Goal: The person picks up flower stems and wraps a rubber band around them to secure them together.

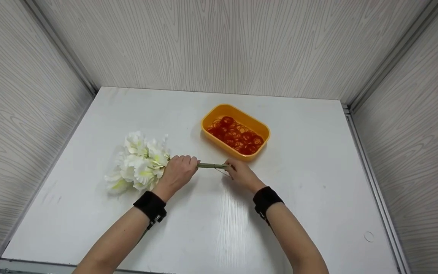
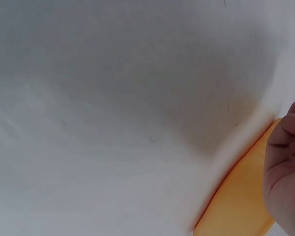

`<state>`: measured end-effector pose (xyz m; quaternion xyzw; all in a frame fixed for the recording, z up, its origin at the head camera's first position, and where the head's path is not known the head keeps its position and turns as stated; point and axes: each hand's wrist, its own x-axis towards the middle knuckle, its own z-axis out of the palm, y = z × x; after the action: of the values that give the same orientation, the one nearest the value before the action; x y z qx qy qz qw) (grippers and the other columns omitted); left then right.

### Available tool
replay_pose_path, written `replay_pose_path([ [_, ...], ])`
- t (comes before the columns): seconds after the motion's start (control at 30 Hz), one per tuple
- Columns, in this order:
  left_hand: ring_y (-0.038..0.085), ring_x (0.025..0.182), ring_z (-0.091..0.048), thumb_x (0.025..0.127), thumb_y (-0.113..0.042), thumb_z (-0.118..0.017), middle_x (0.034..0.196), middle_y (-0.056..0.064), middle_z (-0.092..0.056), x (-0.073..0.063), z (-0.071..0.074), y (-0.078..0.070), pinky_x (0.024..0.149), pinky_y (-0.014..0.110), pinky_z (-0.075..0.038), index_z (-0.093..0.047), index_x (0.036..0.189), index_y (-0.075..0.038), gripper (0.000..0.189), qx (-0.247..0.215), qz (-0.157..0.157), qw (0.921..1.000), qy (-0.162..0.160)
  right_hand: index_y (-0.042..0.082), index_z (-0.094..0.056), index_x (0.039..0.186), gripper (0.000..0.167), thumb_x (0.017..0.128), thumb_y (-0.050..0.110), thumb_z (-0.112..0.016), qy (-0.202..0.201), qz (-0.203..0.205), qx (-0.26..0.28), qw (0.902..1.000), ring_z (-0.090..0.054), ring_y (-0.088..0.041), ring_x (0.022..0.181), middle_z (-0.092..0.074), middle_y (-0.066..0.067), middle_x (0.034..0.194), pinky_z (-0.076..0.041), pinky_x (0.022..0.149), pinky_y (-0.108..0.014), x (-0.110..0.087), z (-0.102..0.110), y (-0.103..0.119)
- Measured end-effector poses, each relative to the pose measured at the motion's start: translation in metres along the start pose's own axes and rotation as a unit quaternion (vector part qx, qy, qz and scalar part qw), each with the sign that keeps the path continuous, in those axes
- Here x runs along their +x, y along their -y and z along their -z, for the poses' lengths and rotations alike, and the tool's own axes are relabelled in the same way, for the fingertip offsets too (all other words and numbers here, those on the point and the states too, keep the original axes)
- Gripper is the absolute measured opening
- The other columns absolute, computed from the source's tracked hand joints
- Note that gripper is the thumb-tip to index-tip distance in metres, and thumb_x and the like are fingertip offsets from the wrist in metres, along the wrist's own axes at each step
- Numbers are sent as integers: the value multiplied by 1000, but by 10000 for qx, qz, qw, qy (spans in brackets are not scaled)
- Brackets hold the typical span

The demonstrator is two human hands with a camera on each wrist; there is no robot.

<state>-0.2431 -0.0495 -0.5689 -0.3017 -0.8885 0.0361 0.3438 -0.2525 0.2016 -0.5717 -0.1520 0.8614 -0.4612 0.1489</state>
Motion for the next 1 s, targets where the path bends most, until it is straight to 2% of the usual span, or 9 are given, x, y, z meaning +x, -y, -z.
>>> replay_pose_path([
  [0.17,16,50,-50,102,-21,-40,58,1,-50,-4,-3,-2,47,29,-39,-49,70,-13,34,104,-115,9998,101,0,-62,99,22,104,12,-45,109,-71,316,9994,-43,-14,59,-49,-3,69,-36,55,-26,3,6,0],
  [0.23,15,50,-50,101,-16,-39,57,0,-48,-5,-4,-3,48,29,-38,-48,70,-14,33,164,-195,9996,124,0,-62,100,22,104,14,-45,178,-67,319,9993,-43,-14,60,-49,-3,69,-36,55,-26,4,9,0],
  [0.4,14,50,-49,93,-5,-39,58,0,-46,-7,-7,-5,50,28,-37,-46,69,-15,27,285,-304,9989,216,3,-62,99,20,103,15,-47,315,-53,-118,9994,-44,-15,62,-48,-1,70,-38,58,-28,5,17,4],
  [0.5,15,52,-51,92,-5,-39,58,0,-48,-8,-8,-7,51,28,-38,-46,69,-15,26,356,-270,9984,333,3,-63,100,21,103,17,-48,392,90,-542,9977,-46,-15,63,-50,0,71,-39,60,-31,5,18,11],
  [0.57,14,52,-52,91,-5,-40,58,0,-49,-8,-10,-10,51,28,-38,-47,69,-16,26,531,-216,9975,411,5,-63,101,20,103,19,-49,365,192,-1012,9940,-47,-16,65,-52,0,73,-39,61,-32,5,17,17],
  [0.67,13,52,-52,91,-6,-43,57,-1,-50,-8,-13,-13,51,27,-38,-47,68,-17,26,800,-80,9954,526,12,-62,98,16,102,22,-50,50,338,-2103,9770,-48,-18,64,-53,2,73,-39,59,-34,4,12,28],
  [0.77,15,52,-53,89,-6,-45,57,0,-51,-7,-14,-15,51,28,-40,-48,67,-17,25,918,82,9943,537,16,-60,91,11,99,21,-54,-477,588,-3104,9476,-46,-19,60,-50,2,68,-39,54,-35,3,6,36],
  [0.83,16,52,-54,88,-6,-46,57,1,-52,-7,-15,-16,51,28,-40,-49,67,-17,24,901,136,9945,525,16,-60,86,10,96,17,-58,-874,930,-3462,9294,-45,-20,57,-50,2,65,-38,51,-36,3,1,40],
  [1.0,15,51,-54,87,-7,-47,57,1,-53,-5,-14,-18,50,28,-41,-48,66,-17,23,876,273,9941,581,13,-61,80,11,88,8,-67,-1645,1582,-3765,8979,-41,-21,52,-50,-1,59,-36,47,-37,2,-10,44],
])
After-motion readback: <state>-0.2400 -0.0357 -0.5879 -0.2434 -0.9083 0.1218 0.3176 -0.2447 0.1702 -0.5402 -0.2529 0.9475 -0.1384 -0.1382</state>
